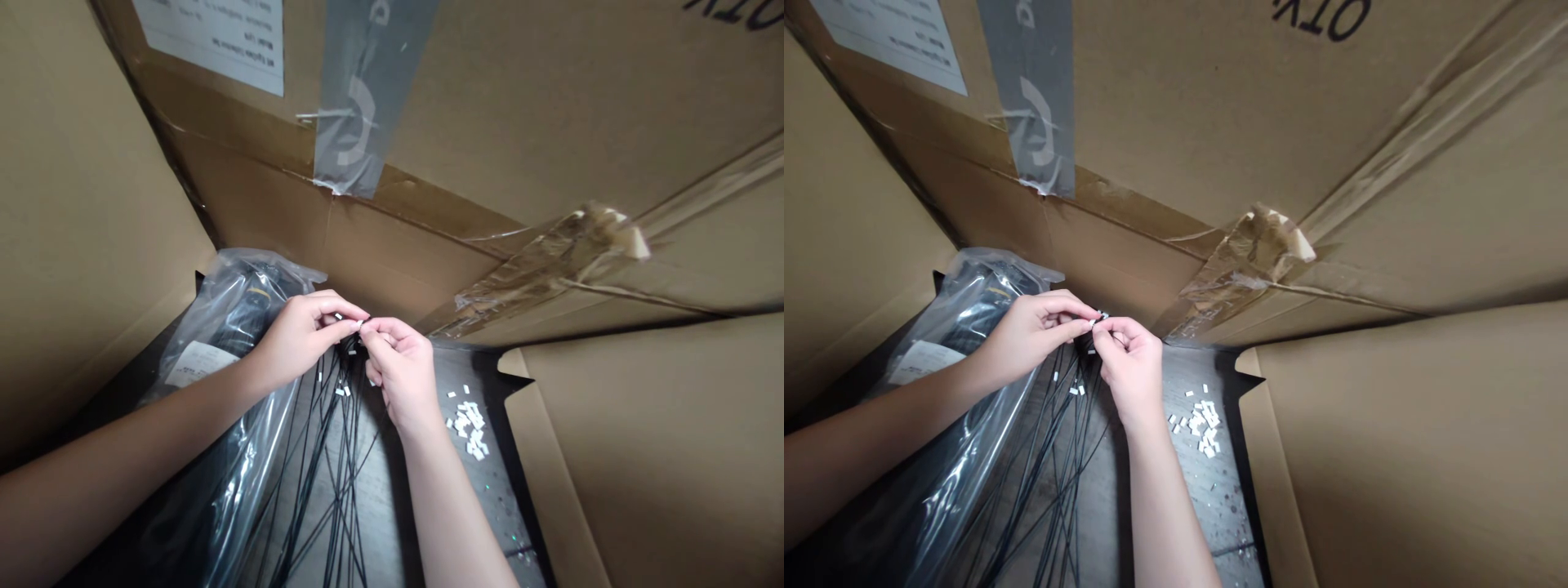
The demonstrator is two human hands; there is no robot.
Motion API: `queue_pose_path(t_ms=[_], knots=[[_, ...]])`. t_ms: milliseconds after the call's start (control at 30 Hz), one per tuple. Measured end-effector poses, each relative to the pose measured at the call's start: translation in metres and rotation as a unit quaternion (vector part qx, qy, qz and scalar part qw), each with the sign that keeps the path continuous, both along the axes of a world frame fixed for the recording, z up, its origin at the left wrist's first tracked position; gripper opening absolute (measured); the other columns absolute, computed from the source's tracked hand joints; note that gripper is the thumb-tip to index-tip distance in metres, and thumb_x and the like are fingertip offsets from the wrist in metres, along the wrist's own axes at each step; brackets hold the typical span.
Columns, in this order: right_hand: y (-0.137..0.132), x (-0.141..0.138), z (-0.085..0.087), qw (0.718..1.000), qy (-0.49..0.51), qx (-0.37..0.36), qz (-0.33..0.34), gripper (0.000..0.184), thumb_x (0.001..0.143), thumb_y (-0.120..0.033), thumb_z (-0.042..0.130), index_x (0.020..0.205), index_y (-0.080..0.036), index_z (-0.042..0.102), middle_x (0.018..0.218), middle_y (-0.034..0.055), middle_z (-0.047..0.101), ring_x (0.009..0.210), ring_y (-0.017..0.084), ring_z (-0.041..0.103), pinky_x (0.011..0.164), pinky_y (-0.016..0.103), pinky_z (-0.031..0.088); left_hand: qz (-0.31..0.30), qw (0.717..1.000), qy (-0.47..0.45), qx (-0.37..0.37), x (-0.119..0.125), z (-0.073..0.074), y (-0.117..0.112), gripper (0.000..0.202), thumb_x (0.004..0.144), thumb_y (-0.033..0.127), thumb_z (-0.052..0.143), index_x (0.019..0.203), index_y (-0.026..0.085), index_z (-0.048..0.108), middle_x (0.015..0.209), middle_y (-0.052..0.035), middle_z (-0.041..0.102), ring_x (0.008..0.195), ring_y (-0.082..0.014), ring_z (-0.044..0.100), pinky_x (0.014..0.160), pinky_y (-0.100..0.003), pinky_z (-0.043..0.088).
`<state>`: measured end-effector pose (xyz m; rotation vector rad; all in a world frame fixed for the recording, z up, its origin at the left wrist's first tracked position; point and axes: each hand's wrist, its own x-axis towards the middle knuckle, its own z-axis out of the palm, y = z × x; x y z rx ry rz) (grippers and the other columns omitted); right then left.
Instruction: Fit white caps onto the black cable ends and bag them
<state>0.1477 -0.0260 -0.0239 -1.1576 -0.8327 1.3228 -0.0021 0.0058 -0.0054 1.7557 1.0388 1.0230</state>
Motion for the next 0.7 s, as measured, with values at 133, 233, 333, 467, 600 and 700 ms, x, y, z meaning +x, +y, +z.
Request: queue_pose_path(t_ms=[133,233,333,467,600,700], knots=[[0.0,-0.0005,-0.0008,1.0,-0.006,0.002,-0.004,0.023,0.07,-0.036,0.076,0.073,-0.016,0.063,0.046,-0.0115,0.037,0.035,0.003,0.024,0.034,0.019,0.022,0.0,1.0,-0.003,-0.012,0.0006,0.0006,-0.0002,0.013,0.085,0.02,0.068,0.092,0.018,0.078,0.087,-0.0039,0.072,0.076,-0.0138,0.065,0.067,-0.025,0.048],[0.0,-0.0004,-0.0007,1.0,-0.01,-0.001,-0.002,0.023,0.071,-0.036,0.075,0.074,-0.017,0.063,0.046,-0.0111,0.038,0.036,0.003,0.024,0.034,0.019,0.022,-0.002,1.0,-0.007,-0.015,0.0009,0.001,-0.0001,0.012,0.084,0.021,0.068,0.091,0.018,0.078,0.087,-0.0042,0.073,0.076,-0.014,0.065,0.068,-0.025,0.049],[0.0002,0.0007,-0.0005,1.0,-0.011,-0.005,0.01,0.024,0.072,-0.037,0.075,0.075,-0.017,0.063,0.046,-0.0114,0.037,0.035,0.003,0.024,0.034,0.019,0.023,-0.004,1.0,-0.01,-0.014,0.0008,0.0007,0.0004,0.012,0.084,0.021,0.068,0.091,0.018,0.078,0.086,-0.0042,0.073,0.075,-0.0142,0.066,0.068,-0.025,0.05],[0.0002,0.0029,-0.0013,1.0,-0.014,0.0,0.027,0.021,0.074,-0.036,0.073,0.077,-0.017,0.063,0.045,-0.0123,0.035,0.035,0.003,0.025,0.034,0.019,0.024,-0.004,1.0,-0.014,-0.017,0.0006,0.0002,0.0005,0.012,0.083,0.019,0.069,0.091,0.018,0.078,0.087,-0.0041,0.074,0.075,-0.014,0.066,0.068,-0.025,0.05],[0.0001,0.0038,-0.0037,0.999,-0.015,0.008,0.033,0.02,0.076,-0.034,0.072,0.078,-0.017,0.063,0.047,-0.012,0.038,0.036,0.003,0.026,0.035,0.019,0.025,-0.005,1.0,-0.016,-0.02,0.0005,0.001,0.0,0.011,0.083,0.019,0.07,0.09,0.018,0.079,0.086,-0.0041,0.075,0.077,-0.0142,0.067,0.069,-0.025,0.051],[0.0002,0.0031,-0.0049,0.999,-0.02,0.016,0.031,0.02,0.078,-0.035,0.071,0.079,-0.018,0.062,0.046,-0.012,0.038,0.035,0.004,0.026,0.035,0.02,0.025,-0.002,1.0,-0.014,-0.022,0.0003,0.0018,-0.0003,0.011,0.083,0.019,0.07,0.09,0.018,0.079,0.086,-0.0044,0.075,0.077,-0.0149,0.067,0.069,-0.026,0.051]])
